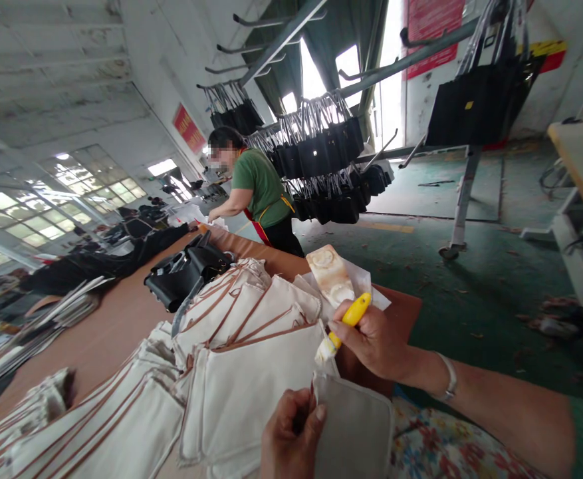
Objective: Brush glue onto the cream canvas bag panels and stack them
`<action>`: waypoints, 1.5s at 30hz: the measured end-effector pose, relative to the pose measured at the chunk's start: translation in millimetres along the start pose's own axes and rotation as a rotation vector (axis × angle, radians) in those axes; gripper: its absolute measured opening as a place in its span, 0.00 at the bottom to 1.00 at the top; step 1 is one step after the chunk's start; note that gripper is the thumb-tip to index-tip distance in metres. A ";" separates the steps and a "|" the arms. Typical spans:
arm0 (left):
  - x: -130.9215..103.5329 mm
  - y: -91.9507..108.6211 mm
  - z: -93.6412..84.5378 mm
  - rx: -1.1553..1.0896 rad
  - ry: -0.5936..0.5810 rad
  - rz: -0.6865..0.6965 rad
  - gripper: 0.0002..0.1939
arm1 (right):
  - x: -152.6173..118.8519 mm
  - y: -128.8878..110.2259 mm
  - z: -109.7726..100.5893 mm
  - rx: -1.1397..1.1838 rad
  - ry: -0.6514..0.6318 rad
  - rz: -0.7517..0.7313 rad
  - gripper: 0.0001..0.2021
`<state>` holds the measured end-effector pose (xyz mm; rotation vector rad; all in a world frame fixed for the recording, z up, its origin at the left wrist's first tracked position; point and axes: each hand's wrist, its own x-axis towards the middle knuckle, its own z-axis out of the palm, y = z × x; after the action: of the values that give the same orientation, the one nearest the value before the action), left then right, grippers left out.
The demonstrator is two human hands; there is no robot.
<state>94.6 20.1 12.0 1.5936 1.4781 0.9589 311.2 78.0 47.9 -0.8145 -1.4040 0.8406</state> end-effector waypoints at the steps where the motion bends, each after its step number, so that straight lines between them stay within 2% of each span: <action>1: -3.0 -1.2 1.3 0.065 0.039 0.086 0.15 | 2.6 -1.1 -3.7 -0.003 0.037 0.005 0.07; 3: -8.8 -3.5 3.6 0.216 0.123 0.306 0.10 | 8.2 -5.7 -11.5 0.032 0.068 0.043 0.07; 6: -14.4 -4.5 5.4 0.415 0.201 0.610 0.04 | 12.7 -16.3 -16.5 0.138 0.016 0.112 0.08; 8: -15.7 -3.0 5.9 0.511 0.209 0.725 0.05 | 11.2 -22.4 -13.9 0.183 -0.042 0.134 0.09; 11: -15.7 1.8 6.7 0.585 0.221 0.780 0.04 | 4.7 -26.9 -7.8 0.177 -0.135 0.138 0.09; 14: -16.4 6.5 8.0 0.582 0.258 0.777 0.02 | 1.1 -28.6 -10.5 0.157 -0.287 0.141 0.10; 16: -18.2 7.7 9.2 0.566 0.286 0.768 0.01 | 3.1 -31.3 -19.1 0.117 -0.415 0.140 0.10; 18: -21.0 7.4 11.0 0.554 0.287 0.763 0.01 | 8.0 -35.7 -28.9 0.061 -0.487 0.121 0.10; 21: -25.2 6.1 14.7 0.534 0.274 0.771 0.02 | 15.2 -41.2 -34.0 0.061 -0.403 0.119 0.09; 24: -27.6 6.0 17.0 0.525 0.288 0.773 0.04 | 14.9 -41.1 -24.5 0.157 -0.316 0.184 0.08; 27: -29.2 5.9 16.3 0.530 0.277 0.756 0.05 | 8.0 -38.7 -16.0 0.226 -0.435 0.239 0.08; 30: -30.6 5.2 15.0 0.539 0.250 0.758 0.04 | 4.4 -39.0 -19.7 0.276 -0.546 0.295 0.08; 32: -30.5 4.9 15.0 0.538 0.245 0.765 0.04 | 6.2 -39.5 -24.0 0.285 -0.508 0.293 0.07; 35: -27.8 3.1 15.4 0.523 0.248 0.757 0.04 | 9.4 -37.0 -22.7 0.245 -0.354 0.244 0.08; 36: -26.6 1.2 15.4 0.516 0.251 0.746 0.03 | 9.2 -35.3 -20.4 0.241 -0.354 0.241 0.08; 38: -25.6 -5.4 15.1 0.513 0.251 0.701 0.03 | 5.8 -31.7 -16.3 0.267 -0.438 0.275 0.09; 39: -26.2 -10.4 15.1 0.520 0.248 0.657 0.03 | 2.9 -30.0 -15.7 0.284 -0.489 0.300 0.10; 41: -29.9 -23.2 15.7 0.547 0.250 0.513 0.03 | -3.6 -26.4 -19.0 0.306 -0.483 0.359 0.10; 43: -36.1 -38.1 16.7 0.608 0.271 0.357 0.14 | -8.6 -19.8 -26.9 0.282 -0.317 0.406 0.11; 45: -43.0 -51.8 16.4 0.727 0.275 0.283 0.14 | -11.5 -8.7 -35.2 0.282 -0.082 0.517 0.12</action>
<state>84.4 -20.5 -43.1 2.3054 1.9714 0.8629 346.5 64.2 49.6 -0.9441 -1.1191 1.4471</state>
